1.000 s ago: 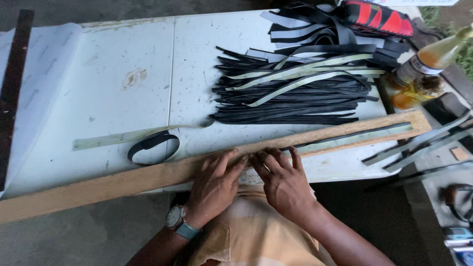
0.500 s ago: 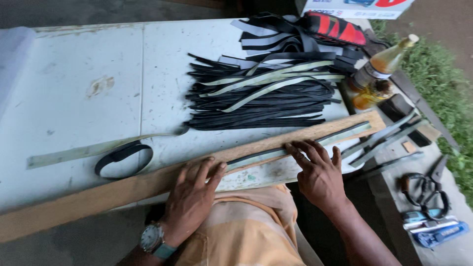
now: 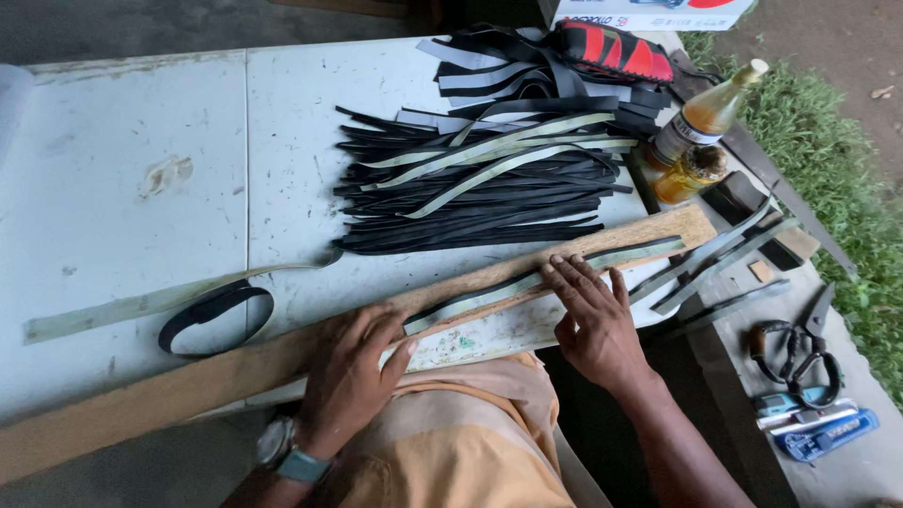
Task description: The person repeatedly rubs long black rubber strips against a wooden block on a white table. The person picks up strips from a pile, rubs them along the block, and places them back down. A bottle, scissors, and other tools are visible on the table.
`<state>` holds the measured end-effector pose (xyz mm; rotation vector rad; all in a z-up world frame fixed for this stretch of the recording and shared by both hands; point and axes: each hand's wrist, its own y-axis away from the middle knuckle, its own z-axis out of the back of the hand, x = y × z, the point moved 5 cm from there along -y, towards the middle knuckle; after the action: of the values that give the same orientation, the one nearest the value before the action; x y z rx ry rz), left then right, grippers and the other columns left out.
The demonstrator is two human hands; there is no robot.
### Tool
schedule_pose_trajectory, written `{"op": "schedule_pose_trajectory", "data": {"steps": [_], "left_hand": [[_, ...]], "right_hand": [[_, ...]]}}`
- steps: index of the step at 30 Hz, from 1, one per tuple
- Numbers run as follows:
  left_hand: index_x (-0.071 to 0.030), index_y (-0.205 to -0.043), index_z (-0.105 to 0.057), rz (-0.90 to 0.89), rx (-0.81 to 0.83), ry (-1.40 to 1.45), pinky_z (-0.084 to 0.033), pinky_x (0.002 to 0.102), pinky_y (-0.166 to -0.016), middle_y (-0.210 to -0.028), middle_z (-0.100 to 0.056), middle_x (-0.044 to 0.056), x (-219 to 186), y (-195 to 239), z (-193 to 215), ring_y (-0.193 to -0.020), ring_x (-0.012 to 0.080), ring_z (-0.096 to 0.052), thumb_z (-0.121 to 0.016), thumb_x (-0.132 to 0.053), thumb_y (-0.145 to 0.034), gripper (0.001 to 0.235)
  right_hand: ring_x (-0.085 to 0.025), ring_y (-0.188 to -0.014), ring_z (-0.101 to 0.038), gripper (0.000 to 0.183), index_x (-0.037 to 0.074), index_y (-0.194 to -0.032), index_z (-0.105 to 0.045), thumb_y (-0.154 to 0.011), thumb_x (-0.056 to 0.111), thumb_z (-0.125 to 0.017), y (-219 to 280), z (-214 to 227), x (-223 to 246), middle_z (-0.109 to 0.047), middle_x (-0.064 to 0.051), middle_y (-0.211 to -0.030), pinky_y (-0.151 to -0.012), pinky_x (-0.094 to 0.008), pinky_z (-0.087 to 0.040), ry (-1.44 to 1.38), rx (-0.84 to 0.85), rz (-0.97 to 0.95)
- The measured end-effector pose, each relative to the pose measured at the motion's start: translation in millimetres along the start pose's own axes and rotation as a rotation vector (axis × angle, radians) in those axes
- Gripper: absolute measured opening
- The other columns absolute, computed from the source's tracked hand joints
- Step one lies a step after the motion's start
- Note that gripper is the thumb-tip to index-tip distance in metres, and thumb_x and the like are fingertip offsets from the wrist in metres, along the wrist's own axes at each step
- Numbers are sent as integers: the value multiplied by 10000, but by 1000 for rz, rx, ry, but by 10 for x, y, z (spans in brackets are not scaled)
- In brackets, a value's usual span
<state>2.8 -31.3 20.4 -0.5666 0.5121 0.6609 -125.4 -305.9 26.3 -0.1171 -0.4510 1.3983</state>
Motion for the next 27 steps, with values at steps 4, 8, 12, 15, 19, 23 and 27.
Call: {"op": "schedule_pose_trajectory", "data": {"steps": [4, 8, 12, 15, 19, 23, 27], "left_hand": [[-42, -1149, -716, 16, -77, -42, -499, 431, -889, -1175, -681, 114, -53, -113, -35, -1047, 326, -643, -681, -245, -933, 298], [-46, -1013, -707, -27, -90, 35, -503, 435, -888, -1093, -706, 83, -59, -170, -107, -1005, 312, -673, -668, -195, -904, 189], [-29, -981, -648, -8, -3, 68, -514, 455, -855, -1040, -699, 117, 37, -158, -177, -977, 349, -671, -627, -123, -928, 110], [-33, -1050, -630, 151, 103, 43, -537, 461, -785, -1053, -684, 153, 190, -148, -126, -946, 357, -679, -591, -122, -969, 126], [-35, -1060, -617, 119, 105, -70, -545, 471, -790, -1023, -681, 170, 250, -149, 71, -918, 360, -684, -568, -115, -981, 123], [-14, -1114, -636, 65, 72, -6, -552, 462, -727, -1084, -688, 173, 99, -169, 22, -866, 349, -699, -646, -185, -909, 267], [-24, -1027, -710, 22, 140, 67, -572, 422, -724, -1084, -704, 126, 12, -141, -118, -867, 312, -712, -638, -127, -931, 158]], "right_hand": [[-327, -1462, -427, 788, 145, -1513, -475, -749, 10, -613, -82, 92, -148, -521, -120, -1502, -1191, -605, -286, -90, -68, -93], [-343, -1457, -423, 741, 160, -1446, -543, -728, 12, -641, -78, 142, -267, -535, -123, -1505, -1137, -592, -302, 15, -1, -102], [-363, -1424, -433, 708, 142, -1425, -550, -729, 53, -648, -43, 121, -201, -522, -151, -1465, -1134, -594, -325, 11, -39, -72], [-315, -1419, -464, 715, 148, -1448, -551, -745, 53, -642, -99, 115, -156, -555, -95, -1434, -1165, -643, -284, 60, 3, -68], [-318, -1402, -458, 696, 168, -1392, -582, -708, 69, -658, -157, 158, -117, -568, -76, -1420, -1135, -682, -253, 161, 88, -74], [-347, -1377, -491, 664, 141, -1384, -594, -730, 30, -625, -166, 294, 41, -576, -135, -1434, -1129, -650, -284, 147, -60, -17], [-318, -1248, -558, 643, 123, -1371, -614, -738, 8, -621, -153, 239, 239, -623, -115, -1346, -1135, -530, -363, 1, -47, 32]]}}
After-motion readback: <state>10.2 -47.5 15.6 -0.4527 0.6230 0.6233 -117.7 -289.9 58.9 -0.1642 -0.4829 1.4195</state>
